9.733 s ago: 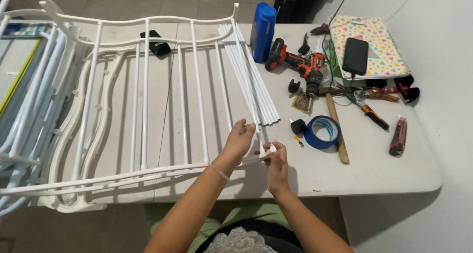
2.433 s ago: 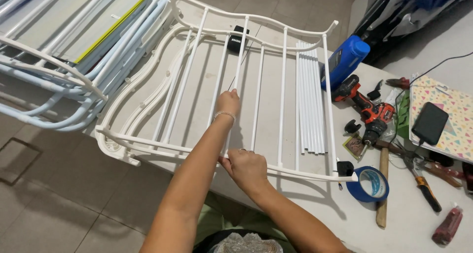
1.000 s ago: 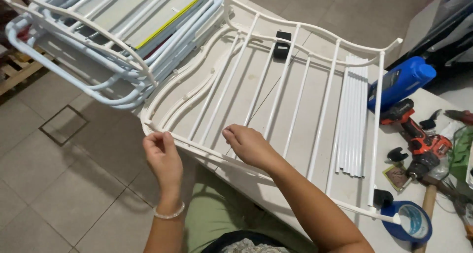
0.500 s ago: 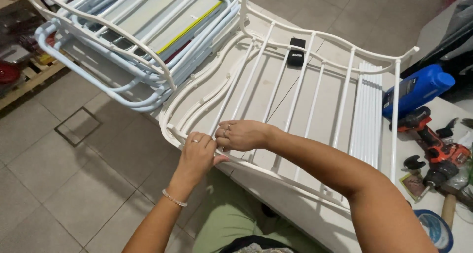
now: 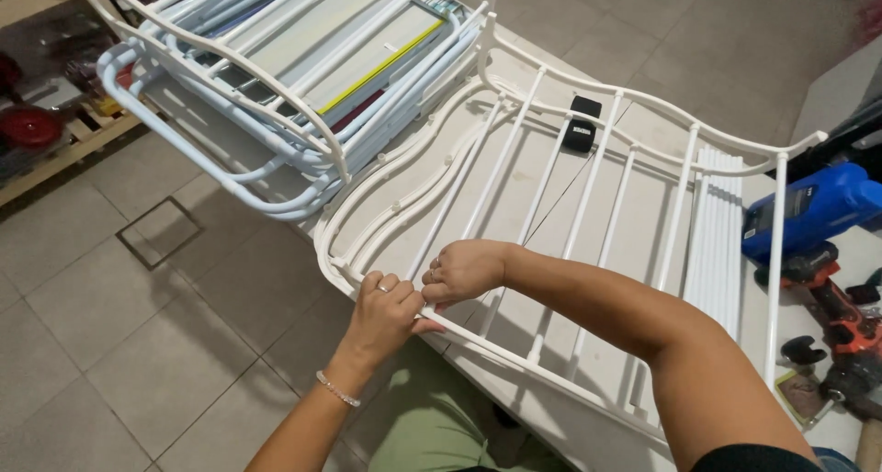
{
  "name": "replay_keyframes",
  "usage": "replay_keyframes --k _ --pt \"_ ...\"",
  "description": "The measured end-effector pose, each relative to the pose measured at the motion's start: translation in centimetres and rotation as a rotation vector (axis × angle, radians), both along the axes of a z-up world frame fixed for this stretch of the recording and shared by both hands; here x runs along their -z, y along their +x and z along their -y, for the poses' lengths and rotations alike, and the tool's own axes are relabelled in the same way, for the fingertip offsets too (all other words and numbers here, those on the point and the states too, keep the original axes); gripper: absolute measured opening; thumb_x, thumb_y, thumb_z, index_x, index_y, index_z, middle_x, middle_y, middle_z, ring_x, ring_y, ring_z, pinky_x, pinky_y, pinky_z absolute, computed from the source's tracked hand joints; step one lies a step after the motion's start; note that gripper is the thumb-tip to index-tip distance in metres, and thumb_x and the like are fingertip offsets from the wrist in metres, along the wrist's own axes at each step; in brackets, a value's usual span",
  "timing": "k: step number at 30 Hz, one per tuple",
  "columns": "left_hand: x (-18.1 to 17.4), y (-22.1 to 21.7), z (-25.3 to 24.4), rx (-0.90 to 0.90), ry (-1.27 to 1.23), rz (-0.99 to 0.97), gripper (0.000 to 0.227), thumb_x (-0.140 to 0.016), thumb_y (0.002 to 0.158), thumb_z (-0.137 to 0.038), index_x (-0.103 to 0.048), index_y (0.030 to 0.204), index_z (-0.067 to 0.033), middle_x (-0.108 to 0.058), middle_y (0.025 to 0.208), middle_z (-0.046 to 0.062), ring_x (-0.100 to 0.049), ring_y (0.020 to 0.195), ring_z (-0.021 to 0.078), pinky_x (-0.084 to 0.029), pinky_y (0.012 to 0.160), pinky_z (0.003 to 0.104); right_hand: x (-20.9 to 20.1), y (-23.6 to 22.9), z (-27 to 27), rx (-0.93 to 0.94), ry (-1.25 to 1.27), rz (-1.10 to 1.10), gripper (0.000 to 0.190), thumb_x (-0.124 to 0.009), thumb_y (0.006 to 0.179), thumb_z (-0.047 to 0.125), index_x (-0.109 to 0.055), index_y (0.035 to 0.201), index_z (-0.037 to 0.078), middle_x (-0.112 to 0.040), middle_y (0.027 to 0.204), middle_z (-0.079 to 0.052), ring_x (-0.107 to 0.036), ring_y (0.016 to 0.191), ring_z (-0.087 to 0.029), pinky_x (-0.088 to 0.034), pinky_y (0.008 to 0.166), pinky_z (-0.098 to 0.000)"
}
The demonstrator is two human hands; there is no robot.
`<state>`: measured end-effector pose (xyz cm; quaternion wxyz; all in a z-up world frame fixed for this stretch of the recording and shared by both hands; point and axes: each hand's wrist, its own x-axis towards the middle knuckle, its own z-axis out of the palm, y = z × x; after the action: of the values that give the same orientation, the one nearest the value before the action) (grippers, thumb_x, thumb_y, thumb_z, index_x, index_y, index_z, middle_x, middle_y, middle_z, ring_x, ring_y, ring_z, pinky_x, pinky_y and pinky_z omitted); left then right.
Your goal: The person assembles a white metal rack by inserting white plastic rods into the frame slots. They align the rods and push them into place, then lift and reposition the frame to continue the assembly.
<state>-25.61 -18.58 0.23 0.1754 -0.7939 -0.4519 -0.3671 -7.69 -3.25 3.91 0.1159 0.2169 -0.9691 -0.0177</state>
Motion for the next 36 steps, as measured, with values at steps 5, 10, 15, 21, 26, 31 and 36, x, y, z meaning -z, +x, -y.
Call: replay_keyframes --k 5,10,15,21,26,31,36 --pt "0.8 -0.5 0.0 -0.002 -0.027 0.009 0.06 -0.053 0.088 -0.075 -0.056 0.073 -0.0169 -0.051 0.069 0.002 -0.055 0.07 0.023 -0.042 0.083 0.041 0.1 -0.4 -0.2 0.025 -0.01 -0.053 0.041 -0.044 0.102 0.055 -0.058 0.101 0.016 -0.057 0.065 0.002 -0.066 0.059 -0.02 -0.057 0.057 -0.035" --pt "0.4 -0.5 0.1 0.001 -0.037 0.011 0.057 -0.055 0.088 -0.074 -0.057 0.074 -0.019 -0.051 0.069 0.0 -0.054 0.07 0.0216 -0.04 0.083 0.041 -1.4 -0.5 -1.2 0.113 -0.024 -0.131 0.052 -0.043 0.095 0.072 -0.053 0.086 0.022 -0.051 0.058 0.008 -0.061 0.05 -0.016 -0.054 0.053 -0.0299" --pt "1.7 -0.5 0.0 0.014 -0.049 -0.017 0.05 -0.062 0.085 -0.07 -0.059 0.081 -0.0199 -0.055 0.076 -0.001 -0.057 0.081 0.021 -0.037 0.097 0.047 -2.1 -0.5 -0.6 0.146 -0.035 -0.072 0.067 -0.031 0.095 0.074 -0.058 0.101 0.013 -0.057 0.072 -0.002 -0.067 0.067 -0.024 -0.058 0.071 -0.0372" --pt "-1.6 0.3 1.3 -0.033 -0.13 -0.015 0.059 -0.058 0.085 -0.075 -0.061 0.092 -0.0163 -0.062 0.097 0.003 -0.059 0.106 0.0243 -0.021 0.113 0.063 -7.2 3.9 0.4 0.302 0.092 -0.21 0.072 -0.031 0.096 0.071 -0.06 0.114 0.007 -0.061 0.097 -0.01 -0.067 0.104 -0.031 -0.048 0.102 -0.0467" --pt "-4.8 0.4 2.3 -0.084 -0.168 0.144 0.036 -0.067 0.094 -0.049 -0.068 0.102 -0.0139 -0.065 0.107 0.003 -0.06 0.114 0.0262 -0.023 0.117 0.063 -12.5 12.0 2.9 0.575 0.163 -0.175 0.066 -0.042 0.093 0.073 -0.062 0.107 0.011 -0.063 0.101 -0.007 -0.067 0.105 -0.028 -0.048 0.104 -0.0444" --pt "-6.3 -3.2 3.7 -0.316 0.113 0.441 0.006 -0.072 0.099 -0.013 -0.072 0.093 -0.0122 -0.069 0.099 0.003 -0.067 0.093 0.0273 -0.044 0.094 0.044 -16.4 20.9 7.9 0.811 0.224 -0.085 0.065 -0.045 0.089 0.076 -0.063 0.11 0.018 -0.065 0.11 -0.003 -0.068 0.107 -0.026 -0.051 0.104 -0.0436" --pt "-5.9 -3.6 5.1 -0.437 0.027 1.166 0.021 -0.05 0.114 -0.022 -0.058 0.104 -0.0056 -0.059 0.104 0.006 -0.057 0.097 0.015 -0.048 0.085 0.028 -18.6 28.2 12.9 1.165 0.039 0.187 0.064 -0.052 0.084 0.07 -0.063 0.122 0.019 -0.067 0.127 -0.01 -0.068 0.113 -0.028 -0.058 0.091 -0.0465"
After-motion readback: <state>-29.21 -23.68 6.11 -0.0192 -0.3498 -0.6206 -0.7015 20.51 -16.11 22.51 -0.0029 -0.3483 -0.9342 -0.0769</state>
